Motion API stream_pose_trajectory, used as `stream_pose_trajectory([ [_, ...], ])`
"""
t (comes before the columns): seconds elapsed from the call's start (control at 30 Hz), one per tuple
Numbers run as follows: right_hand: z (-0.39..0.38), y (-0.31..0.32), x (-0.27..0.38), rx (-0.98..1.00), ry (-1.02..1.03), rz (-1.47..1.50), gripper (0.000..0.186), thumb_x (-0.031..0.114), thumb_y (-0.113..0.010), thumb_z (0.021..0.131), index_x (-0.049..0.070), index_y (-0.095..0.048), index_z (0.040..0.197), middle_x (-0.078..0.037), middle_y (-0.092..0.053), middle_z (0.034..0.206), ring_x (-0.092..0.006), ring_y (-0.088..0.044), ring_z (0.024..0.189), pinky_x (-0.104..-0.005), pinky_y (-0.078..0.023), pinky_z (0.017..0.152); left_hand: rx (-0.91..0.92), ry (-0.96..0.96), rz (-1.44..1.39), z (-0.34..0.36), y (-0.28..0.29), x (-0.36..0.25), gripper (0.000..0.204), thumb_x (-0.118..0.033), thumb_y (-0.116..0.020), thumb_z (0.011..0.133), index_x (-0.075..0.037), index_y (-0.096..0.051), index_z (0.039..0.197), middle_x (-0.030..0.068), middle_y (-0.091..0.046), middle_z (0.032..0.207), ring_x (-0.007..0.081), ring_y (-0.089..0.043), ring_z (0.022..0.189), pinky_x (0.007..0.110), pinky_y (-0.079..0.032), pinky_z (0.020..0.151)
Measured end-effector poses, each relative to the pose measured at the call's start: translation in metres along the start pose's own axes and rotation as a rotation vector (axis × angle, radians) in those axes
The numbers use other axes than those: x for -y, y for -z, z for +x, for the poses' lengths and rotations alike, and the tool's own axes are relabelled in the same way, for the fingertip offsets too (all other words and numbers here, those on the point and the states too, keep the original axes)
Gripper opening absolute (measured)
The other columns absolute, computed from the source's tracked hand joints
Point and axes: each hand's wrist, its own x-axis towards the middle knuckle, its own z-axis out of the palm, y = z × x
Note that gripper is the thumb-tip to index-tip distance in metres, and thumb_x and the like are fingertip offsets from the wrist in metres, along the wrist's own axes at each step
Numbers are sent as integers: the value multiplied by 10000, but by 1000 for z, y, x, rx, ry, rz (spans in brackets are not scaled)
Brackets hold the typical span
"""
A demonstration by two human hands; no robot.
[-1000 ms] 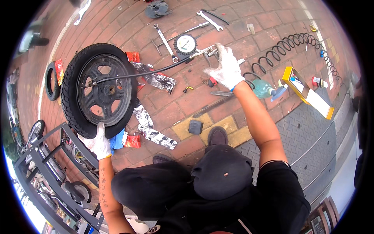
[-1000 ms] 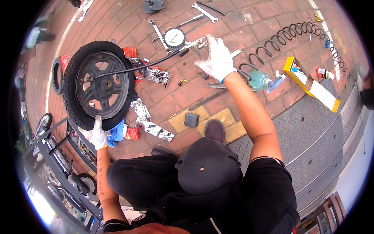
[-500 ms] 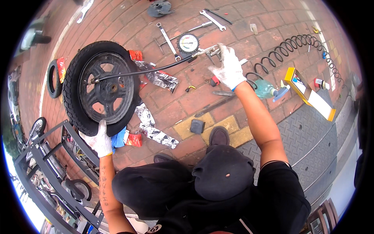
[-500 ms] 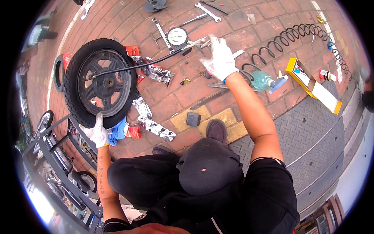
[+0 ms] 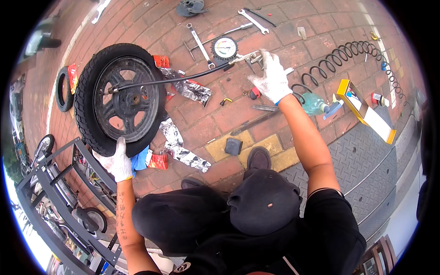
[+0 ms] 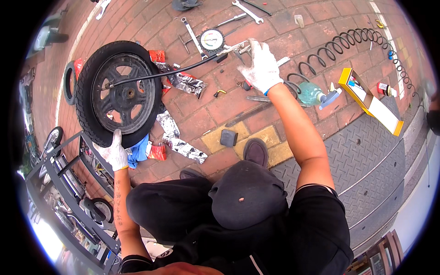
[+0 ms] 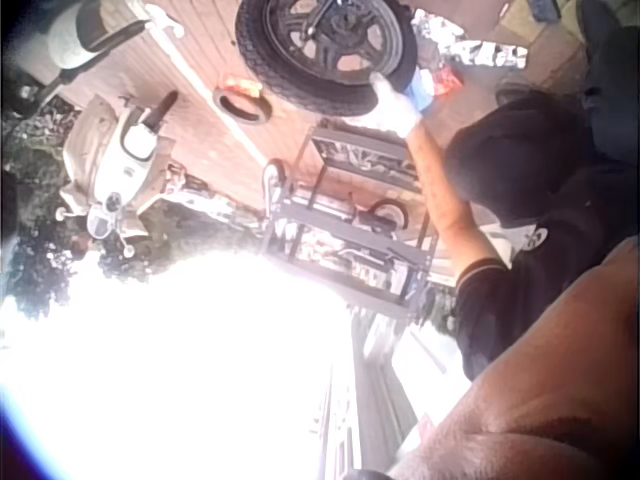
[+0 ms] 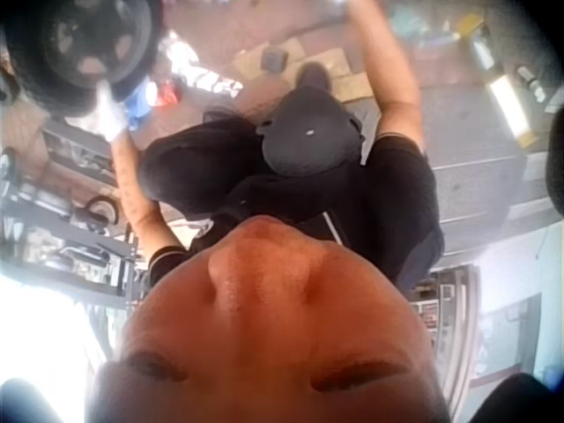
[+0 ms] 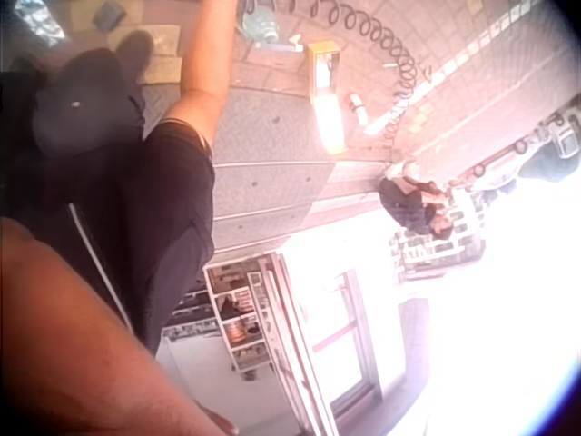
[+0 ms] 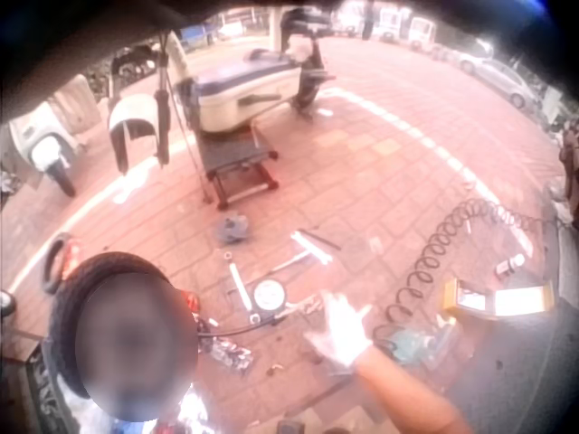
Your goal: The person sits on the ground and works on a scooter tire, using a tire lever to manipulate the tire bead and a spray bottle to apply liquid. They connect an air hose to the valve stem to inflate the tire and check the pressure with a gauge. The person also briefly enters a shop to adjust an air compressor before returning to the tire.
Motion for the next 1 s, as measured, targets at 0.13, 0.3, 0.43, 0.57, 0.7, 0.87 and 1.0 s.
stream_pose_trajectory([
  [0.13, 0, 0, 0, 9, -14, 15, 905, 256, -881, 749, 84, -435, 1518, -255, -550, 1362, -480, -623, 1172, -521, -542, 988, -18, 8, 48, -1, -1, -4, 811, -48, -895, 783, 87, -465, 1457, 170, -637, 1366, 252, -633, 1185, 375, -486, 1079],
  [0.3, 0, -1, 0, 3, -15, 19, 901, 252, -875, 747, 97, -437, 1518, -258, -550, 1361, -479, -625, 1170, -521, -542, 986, -5, -11, 48, 0, 1, 0, 816, -41, -898, 778, 85, -466, 1459, 163, -636, 1369, 245, -632, 1195, 371, -486, 1084],
  [0.43, 0, 1, 5, 22, -19, -5, 943, 193, -898, 736, 51, -419, 1537, -224, -524, 1345, -352, -648, 1073, -429, -554, 956, -6, -21, 56, 0, 1, 1, 822, -41, -900, 779, 80, -464, 1465, 161, -632, 1379, 245, -630, 1205, 371, -481, 1094],
  [0.57, 0, 1, 3, 20, -24, -6, 949, 196, -902, 737, 54, -416, 1539, -229, -520, 1352, -366, -637, 1115, -436, -549, 974, -11, -13, 51, 0, 0, 1, 820, -35, -900, 779, 73, -467, 1466, 160, -625, 1391, 244, -629, 1207, 371, -479, 1098],
  [0.7, 0, 1, 4, 24, -24, -7, 953, 200, -906, 736, 51, -415, 1539, -233, -518, 1353, -379, -626, 1153, -443, -545, 987, -7, -1, -24, 0, -1, -2, 815, -26, -899, 778, 70, -470, 1464, 158, -621, 1393, 243, -627, 1208, 372, -478, 1099],
  [0.87, 0, 1, 3, 23, -21, -5, 954, 203, -909, 733, 42, -419, 1536, -238, -520, 1348, -378, -628, 1150, -444, -545, 988, -4, -4, 41, 0, -1, -2, 821, -21, -896, 781, 72, -461, 1470, 158, -621, 1392, 242, -622, 1213, 367, -477, 1100],
  [1.0, 1, 0, 3, 24, -25, 7, 966, 214, -920, 723, 34, -423, 1531, -238, -525, 1344, -378, -632, 1148, -443, -546, 989, -5, 36, 25, 1, 2, 3, 984, -156, -958, 728, 101, -410, 1503, 208, -550, 1461, 294, -564, 1293, 407, -428, 1152],
])
